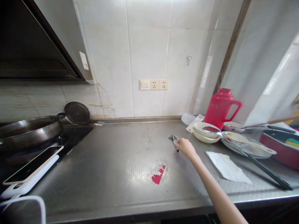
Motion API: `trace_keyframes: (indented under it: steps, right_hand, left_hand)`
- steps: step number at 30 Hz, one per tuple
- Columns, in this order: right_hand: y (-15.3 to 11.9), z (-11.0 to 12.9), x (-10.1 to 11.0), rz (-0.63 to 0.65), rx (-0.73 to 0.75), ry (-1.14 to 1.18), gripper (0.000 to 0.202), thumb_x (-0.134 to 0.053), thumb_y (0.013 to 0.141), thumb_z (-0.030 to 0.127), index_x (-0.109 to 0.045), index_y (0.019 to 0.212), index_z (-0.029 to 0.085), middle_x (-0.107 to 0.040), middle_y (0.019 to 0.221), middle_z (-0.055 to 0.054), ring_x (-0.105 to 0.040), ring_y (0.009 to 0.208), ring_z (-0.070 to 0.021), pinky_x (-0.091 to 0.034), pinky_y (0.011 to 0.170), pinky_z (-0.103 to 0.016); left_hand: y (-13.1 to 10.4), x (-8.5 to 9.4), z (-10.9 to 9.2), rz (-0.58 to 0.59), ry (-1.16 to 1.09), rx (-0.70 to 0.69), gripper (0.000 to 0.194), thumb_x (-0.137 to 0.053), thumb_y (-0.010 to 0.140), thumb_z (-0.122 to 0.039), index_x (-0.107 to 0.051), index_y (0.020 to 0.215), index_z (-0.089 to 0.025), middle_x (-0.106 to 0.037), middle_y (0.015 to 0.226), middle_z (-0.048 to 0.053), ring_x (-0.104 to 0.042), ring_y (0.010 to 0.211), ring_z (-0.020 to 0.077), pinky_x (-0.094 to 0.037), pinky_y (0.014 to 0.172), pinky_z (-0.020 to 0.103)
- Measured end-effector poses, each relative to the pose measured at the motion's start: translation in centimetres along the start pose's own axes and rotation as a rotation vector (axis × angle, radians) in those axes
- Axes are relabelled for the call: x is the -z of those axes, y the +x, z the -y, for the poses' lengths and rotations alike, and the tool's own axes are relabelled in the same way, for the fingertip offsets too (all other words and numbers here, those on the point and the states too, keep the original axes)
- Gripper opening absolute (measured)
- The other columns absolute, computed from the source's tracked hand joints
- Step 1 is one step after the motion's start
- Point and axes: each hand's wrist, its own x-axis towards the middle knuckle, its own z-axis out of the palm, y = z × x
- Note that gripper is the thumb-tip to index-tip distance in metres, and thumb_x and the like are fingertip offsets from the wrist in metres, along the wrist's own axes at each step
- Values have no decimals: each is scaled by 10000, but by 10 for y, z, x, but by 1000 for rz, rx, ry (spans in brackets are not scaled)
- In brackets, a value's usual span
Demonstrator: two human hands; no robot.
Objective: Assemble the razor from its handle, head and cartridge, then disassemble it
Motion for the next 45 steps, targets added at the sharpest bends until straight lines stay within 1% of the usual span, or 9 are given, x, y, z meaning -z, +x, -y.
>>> trace_keyframes:
  steps: [3,5,9,13,19,26,35,41,45]
  right_hand:
    - [-2,7,-2,25,-34,-31,229,-532,696,322,-689,758,167,-681,701,-111,-649,734,-231,-413,580,-242]
    - [-1,9,-5,49,-74,-56,198,-532,687,275,-682,741,156,-677,709,-117,-645,730,-232,-399,566,-239]
    - [6,9,-10,100,-165,-69,152,-561,656,195,-664,745,126,-673,761,-134,-641,735,-221,-373,552,-219]
    - [13,6,-17,128,-208,-67,153,-561,655,173,-654,757,107,-668,772,-154,-636,737,-223,-363,544,-220]
    - [14,12,-19,82,-230,-25,170,-574,654,233,-657,738,110,-668,752,-146,-626,710,-204,-345,521,-213]
    - [5,74,-13,-62,-138,138,183,-562,667,272,-656,696,117,-668,698,-108,-613,688,-186,-352,556,-215]
    - [-29,165,-11,-58,33,78,208,-506,766,262,-648,838,128,-659,858,-124,-615,806,-201,-375,631,-220]
    - [-43,186,-19,-23,84,33,224,-465,805,209,-646,908,127,-651,931,-136,-620,842,-197,-401,696,-224]
    - [-46,184,-21,29,140,36,313,-450,826,338,-666,892,123,-667,916,-157,-621,883,-233,-414,726,-247]
  left_hand:
    - [1,-8,-34,11,-79,23,310,-474,763,-397,-545,1008,-572,-638,905,1,-612,713,204,-465,411,333]
    - [19,-7,-53,3,-138,60,348,-366,803,-269,-606,983,-446,-641,842,13,-586,601,146,-480,455,293]
    - [87,0,-64,-104,-405,393,230,-381,769,-168,-597,831,-215,-617,793,42,-538,612,117,-447,621,258]
    - [148,-8,-36,-119,-428,517,181,-422,763,-218,-597,778,-176,-637,793,32,-537,628,115,-398,615,230]
    - [190,-36,10,-28,-490,623,250,-436,753,-269,-625,649,-143,-638,630,40,-553,602,129,-371,558,213]
    - [225,-39,38,-1,-489,677,338,-458,768,-355,-637,621,-110,-609,553,35,-482,441,99,-304,441,207]
    - [235,-35,63,-56,-317,679,507,-386,798,-494,-625,560,-114,-587,501,50,-522,472,116,-312,453,205]
    - [230,-36,77,53,-105,689,322,-494,723,-343,-649,569,-107,-624,543,75,-570,545,139,-315,465,204]
    - [222,-32,97,118,-51,697,258,-513,680,-292,-668,614,-96,-641,566,96,-583,563,157,-344,482,210]
